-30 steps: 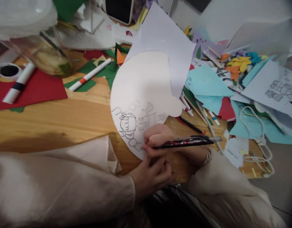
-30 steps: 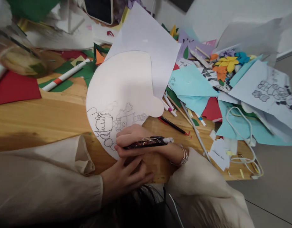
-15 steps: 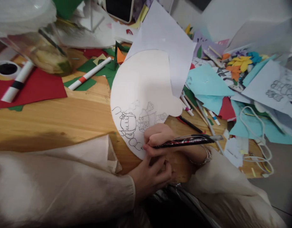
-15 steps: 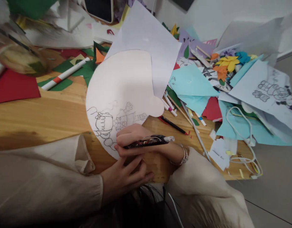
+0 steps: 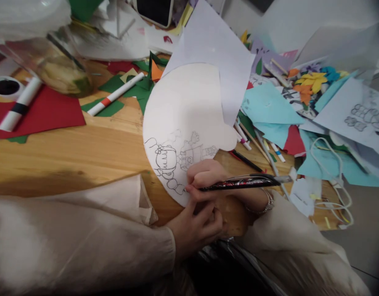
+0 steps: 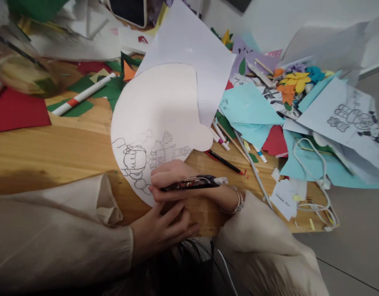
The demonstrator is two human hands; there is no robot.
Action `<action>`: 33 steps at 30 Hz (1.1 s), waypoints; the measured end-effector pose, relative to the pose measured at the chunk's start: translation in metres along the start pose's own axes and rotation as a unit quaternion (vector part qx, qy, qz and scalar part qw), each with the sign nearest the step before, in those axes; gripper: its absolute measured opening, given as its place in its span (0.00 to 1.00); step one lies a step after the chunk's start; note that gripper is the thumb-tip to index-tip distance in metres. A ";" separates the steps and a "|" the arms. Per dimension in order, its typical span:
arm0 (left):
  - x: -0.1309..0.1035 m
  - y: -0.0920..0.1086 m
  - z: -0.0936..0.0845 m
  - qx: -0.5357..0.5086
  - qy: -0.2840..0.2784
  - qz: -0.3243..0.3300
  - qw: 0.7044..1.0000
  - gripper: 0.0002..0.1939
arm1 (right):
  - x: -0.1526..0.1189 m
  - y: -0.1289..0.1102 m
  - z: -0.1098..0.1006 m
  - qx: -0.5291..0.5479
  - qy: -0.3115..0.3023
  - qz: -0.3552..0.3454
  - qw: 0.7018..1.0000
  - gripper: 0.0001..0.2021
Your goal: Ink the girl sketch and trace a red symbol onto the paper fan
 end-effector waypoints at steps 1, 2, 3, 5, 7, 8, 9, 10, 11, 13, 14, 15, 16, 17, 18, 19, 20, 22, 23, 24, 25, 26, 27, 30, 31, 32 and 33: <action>0.000 0.000 0.000 0.000 -0.002 0.000 1.000 0.19 | 0.000 0.000 0.000 0.005 0.002 -0.003 1.000 0.19; 0.000 0.000 0.000 0.000 -0.003 0.000 1.000 0.19 | 0.000 -0.001 -0.001 0.009 0.006 -0.009 1.000 0.19; 0.000 0.000 0.000 0.000 -0.003 0.001 1.000 0.19 | 0.000 -0.001 -0.001 0.012 0.009 -0.014 1.000 0.19; 0.000 0.000 -0.001 -0.001 0.001 0.001 1.000 0.18 | 0.000 -0.002 -0.003 0.017 0.018 -0.029 0.999 0.18; 0.000 -0.001 -0.001 -0.004 0.002 0.001 1.000 0.18 | -0.001 -0.002 -0.003 0.018 0.020 -0.032 0.999 0.18; 0.000 -0.001 -0.001 -0.006 0.002 0.001 1.000 0.19 | -0.001 -0.002 -0.003 0.018 0.017 -0.028 0.999 0.18; 0.000 -0.001 -0.001 -0.008 0.003 0.001 1.000 0.19 | -0.001 -0.001 -0.003 0.019 0.014 -0.025 0.999 0.18; 0.000 -0.001 -0.001 -0.009 0.005 0.001 1.000 0.19 | -0.001 -0.001 -0.002 0.020 0.012 -0.021 1.000 0.18; 0.000 -0.001 -0.001 -0.010 0.008 0.001 1.000 0.19 | -0.001 -0.001 -0.003 0.020 0.014 -0.018 1.000 0.18; 0.000 -0.001 -0.002 -0.009 0.014 -0.003 1.000 0.19 | -0.001 -0.002 -0.005 0.024 0.025 -0.023 0.999 0.18; 0.000 -0.001 -0.002 -0.008 0.016 -0.006 1.000 0.19 | -0.001 -0.002 -0.005 0.025 0.023 -0.020 0.999 0.18; 0.000 -0.001 -0.002 -0.008 0.015 -0.007 1.000 0.19 | -0.001 -0.001 -0.004 0.028 0.017 -0.012 0.999 0.18; 0.000 -0.001 -0.001 -0.008 0.013 -0.007 1.000 0.19 | -0.001 -0.001 -0.003 0.031 0.011 -0.008 0.999 0.18; 0.000 -0.001 -0.001 -0.008 0.010 -0.005 1.000 0.19 | -0.001 -0.001 -0.003 0.034 0.010 -0.008 0.999 0.18; 0.000 -0.001 -0.002 -0.008 0.008 -0.002 1.000 0.19 | -0.001 -0.001 -0.003 0.034 0.009 -0.007 0.999 0.18; 0.000 -0.001 -0.002 -0.008 0.007 0.001 1.000 0.19 | 0.000 -0.002 -0.003 0.031 0.009 -0.006 0.999 0.18; 0.000 -0.001 -0.002 -0.007 0.004 0.003 1.000 0.19 | 0.000 -0.002 -0.003 0.027 0.004 -0.001 1.000 0.18; 0.000 -0.001 -0.002 -0.007 -0.003 0.004 1.000 0.19 | 0.001 -0.002 -0.002 0.016 -0.019 0.023 0.999 0.18; 0.000 -0.001 -0.001 -0.007 -0.006 0.004 1.000 0.19 | 0.002 -0.002 -0.002 0.017 -0.030 0.033 0.999 0.18; 0.000 -0.001 -0.001 -0.007 -0.007 0.002 1.000 0.19 | 0.003 -0.003 -0.002 0.024 -0.036 0.035 0.998 0.18; 0.000 -0.001 -0.001 -0.008 -0.007 0.001 1.000 0.19 | 0.003 -0.004 -0.003 0.032 -0.039 0.035 0.998 0.18; 0.000 -0.001 -0.002 -0.009 -0.006 -0.002 1.000 0.19 | 0.003 -0.004 -0.003 0.041 -0.041 0.034 0.998 0.18; 0.001 -0.001 -0.002 -0.010 -0.003 -0.005 1.000 0.19 | 0.003 -0.004 -0.003 0.050 -0.040 0.031 0.997 0.18; 0.001 -0.001 -0.001 -0.011 -0.002 -0.010 1.000 0.18 | 0.000 -0.001 -0.002 0.059 -0.031 0.011 0.998 0.18; 0.001 -0.001 -0.001 -0.010 -0.002 -0.009 1.000 0.18 | -0.001 -0.001 -0.003 0.058 -0.018 -0.001 0.998 0.18; 0.001 0.000 -0.001 -0.009 -0.002 -0.007 1.000 0.18 | -0.002 -0.001 -0.004 0.058 -0.007 -0.015 0.998 0.18; 0.000 0.000 -0.001 -0.007 -0.003 -0.005 1.000 0.18 | -0.002 -0.001 -0.004 0.056 0.000 -0.021 0.998 0.18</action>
Point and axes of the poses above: each hand's wrist, its own x-axis towards the middle knuckle, its own z-axis out of the palm, y = z × x, the point moved 8 cm from there along x, towards the middle knuckle, and after that the axes turned 2 degrees about x, right-handed, at the moved point
